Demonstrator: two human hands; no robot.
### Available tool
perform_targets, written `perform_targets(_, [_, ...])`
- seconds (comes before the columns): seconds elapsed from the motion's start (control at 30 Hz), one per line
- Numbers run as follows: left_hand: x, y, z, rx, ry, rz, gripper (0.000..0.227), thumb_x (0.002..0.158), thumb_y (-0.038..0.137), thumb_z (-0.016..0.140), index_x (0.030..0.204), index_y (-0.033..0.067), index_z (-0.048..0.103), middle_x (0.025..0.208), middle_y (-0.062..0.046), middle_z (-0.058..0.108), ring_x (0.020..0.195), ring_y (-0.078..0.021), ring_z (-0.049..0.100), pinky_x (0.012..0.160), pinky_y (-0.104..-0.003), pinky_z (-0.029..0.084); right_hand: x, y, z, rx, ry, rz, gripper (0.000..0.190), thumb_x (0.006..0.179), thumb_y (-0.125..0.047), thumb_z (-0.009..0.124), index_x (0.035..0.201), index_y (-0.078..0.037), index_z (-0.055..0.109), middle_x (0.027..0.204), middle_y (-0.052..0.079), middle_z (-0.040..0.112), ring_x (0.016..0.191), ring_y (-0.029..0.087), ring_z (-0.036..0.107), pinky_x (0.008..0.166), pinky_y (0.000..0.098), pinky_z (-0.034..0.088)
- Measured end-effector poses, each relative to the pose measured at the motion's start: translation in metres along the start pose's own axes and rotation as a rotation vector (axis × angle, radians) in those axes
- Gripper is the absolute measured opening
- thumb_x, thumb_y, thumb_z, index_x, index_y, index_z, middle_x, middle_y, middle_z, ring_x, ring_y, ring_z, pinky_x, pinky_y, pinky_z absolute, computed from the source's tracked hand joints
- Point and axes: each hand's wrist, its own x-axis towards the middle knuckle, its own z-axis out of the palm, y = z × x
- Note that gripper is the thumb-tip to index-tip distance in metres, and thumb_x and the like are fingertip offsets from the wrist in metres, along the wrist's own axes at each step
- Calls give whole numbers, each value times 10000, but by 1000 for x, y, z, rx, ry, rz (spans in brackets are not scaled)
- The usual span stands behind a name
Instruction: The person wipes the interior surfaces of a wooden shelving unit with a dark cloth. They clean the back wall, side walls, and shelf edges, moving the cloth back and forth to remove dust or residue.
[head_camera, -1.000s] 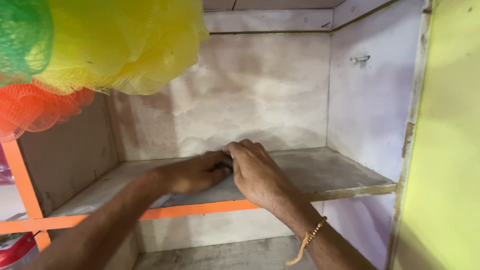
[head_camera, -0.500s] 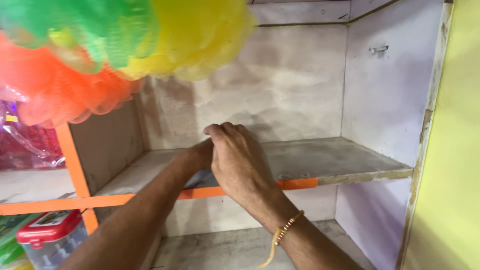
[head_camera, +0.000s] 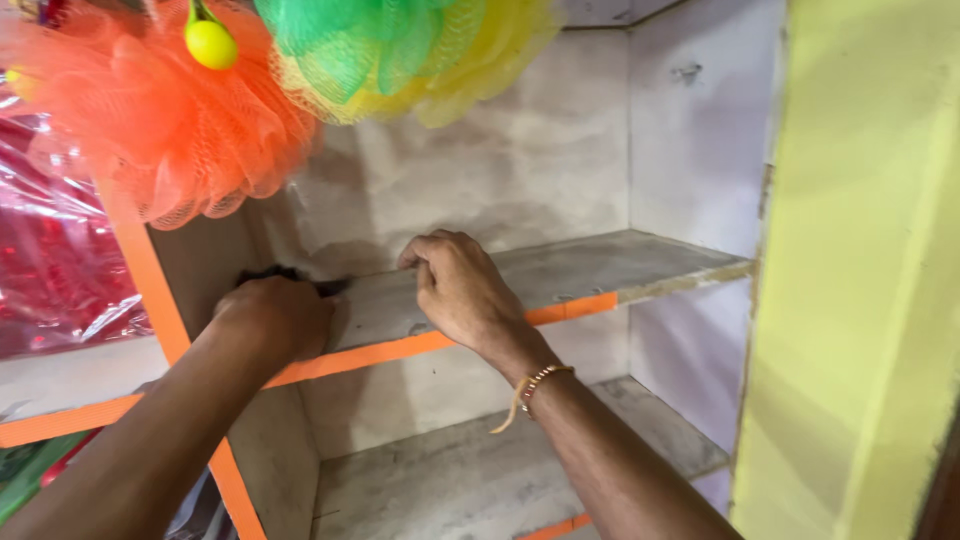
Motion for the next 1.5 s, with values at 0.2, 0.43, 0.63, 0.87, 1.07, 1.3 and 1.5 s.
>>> perform_targets(0.2, [-89,-10,-1,117,154,222,554,1068,465,274,1230,106,663,1089,-115,747,1115,-334,685,972,-449,580,-6,-5,3,-62,62,8,213,916,-27,532,919,-55,743,1006,109,725,1064,286,665,950,413,528])
perform_targets(0.43, [-101,53,38,-204,427,146,593,1051,535,391,1293,30,586,1263,-293,554,1186,-482,534,1062,-595,412,-9,-6,0,-10,171,-136,194,938,-14,538,956,-39,729,1002,105,720,1053,286,668,938,409,546])
perform_targets(0.63, [-98,7,35,-272,738,496,543,1009,539,466,1242,87,657,1197,-254,620,1108,-449,580,1037,-555,457,-8,21,-46,-227,51,-183,178,915,-13,554,943,-33,728,1028,98,710,1064,270,648,958,392,538])
perform_targets(0.87, [-116,88,28,-241,594,169,581,1032,506,374,1256,23,609,1248,-230,588,1192,-393,512,1069,-514,375,-5,61,-47,-181,-88,-41,194,864,-43,610,1004,-44,744,1104,155,674,1128,342,580,990,431,487])
perform_targets(1.07, [-92,49,24,-579,400,234,558,1070,507,361,1334,74,594,1241,-230,661,1193,-390,617,1063,-522,454,-5,69,-47,-177,-153,51,210,939,-92,566,1045,-59,744,1151,130,690,1176,303,615,1051,406,496])
perform_targets(1.3, [-34,64,20,-390,300,459,578,1100,468,251,1506,98,429,1370,-245,578,1286,-439,525,1058,-524,426,-7,63,-49,-146,-110,91,241,923,-58,535,1051,-57,739,1165,116,682,1171,295,595,1019,407,492])
perform_targets(1.5, [-37,74,-26,-415,-86,337,587,1058,479,252,1408,93,522,1402,-143,599,1291,-311,568,1091,-477,433,-11,62,-51,-130,-67,69,224,954,-57,525,1040,-46,732,1112,105,702,1150,278,619,1000,401,512])
